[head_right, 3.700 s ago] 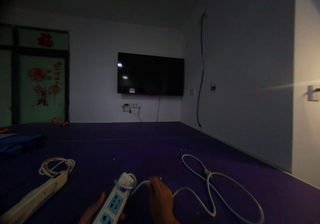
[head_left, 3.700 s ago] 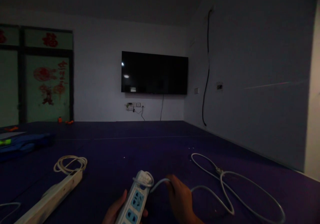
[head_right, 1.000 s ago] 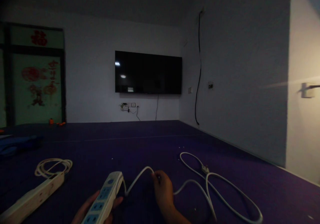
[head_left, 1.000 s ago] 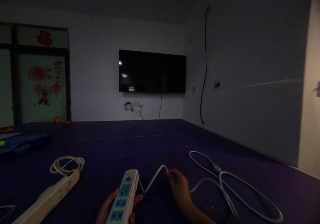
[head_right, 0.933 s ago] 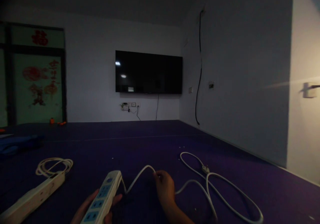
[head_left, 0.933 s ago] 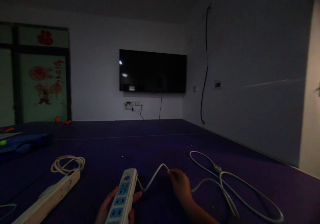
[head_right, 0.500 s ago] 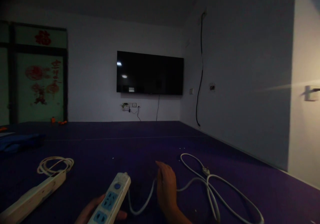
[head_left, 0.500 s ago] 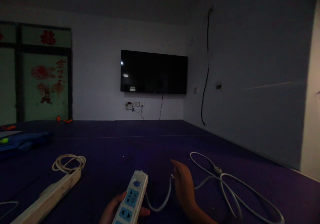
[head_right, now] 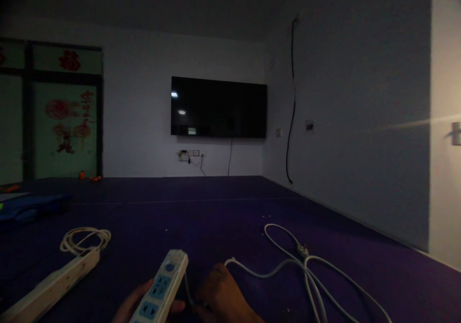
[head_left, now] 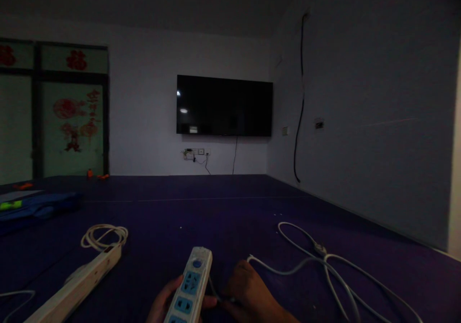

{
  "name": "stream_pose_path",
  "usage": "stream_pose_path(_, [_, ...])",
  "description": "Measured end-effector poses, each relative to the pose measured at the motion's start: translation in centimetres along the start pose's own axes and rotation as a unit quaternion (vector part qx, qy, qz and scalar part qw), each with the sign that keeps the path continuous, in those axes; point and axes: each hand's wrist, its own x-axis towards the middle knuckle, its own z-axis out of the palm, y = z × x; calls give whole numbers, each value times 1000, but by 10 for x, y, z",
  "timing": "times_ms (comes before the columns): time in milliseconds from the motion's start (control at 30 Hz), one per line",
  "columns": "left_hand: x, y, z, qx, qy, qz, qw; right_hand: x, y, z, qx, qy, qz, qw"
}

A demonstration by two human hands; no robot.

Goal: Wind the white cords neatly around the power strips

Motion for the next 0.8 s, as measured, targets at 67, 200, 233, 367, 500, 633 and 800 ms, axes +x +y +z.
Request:
stream_pose_path(67, [0, 1, 3, 4, -1, 0, 1000, 0, -2, -8, -19, -38, -19, 999])
stream_pose_path(200, [1, 2, 3, 27, -5, 28, 999, 2, -5, -12, -84, -54, 47, 994])
stream_pose_path(233, [1, 2, 2, 29, -7, 33, 999, 2, -4, -11, -102, -51, 73, 991])
stream_pose_path(367, [2, 0, -5, 29, -18, 15, 999, 3, 2, -9, -111, -12, 169, 979])
stream_pose_path(500, [1, -2, -4, 27, -14, 40, 999, 3, 9, -11, -55, 60, 240, 967])
stream_pose_path(633, [-7, 2, 9, 65, -25, 56, 996, 2, 18, -11, 0, 120, 282, 952])
stream_pose_path(800, [-13, 9, 17, 107, -46, -7, 993, -3, 31, -5, 65, 187, 319, 927])
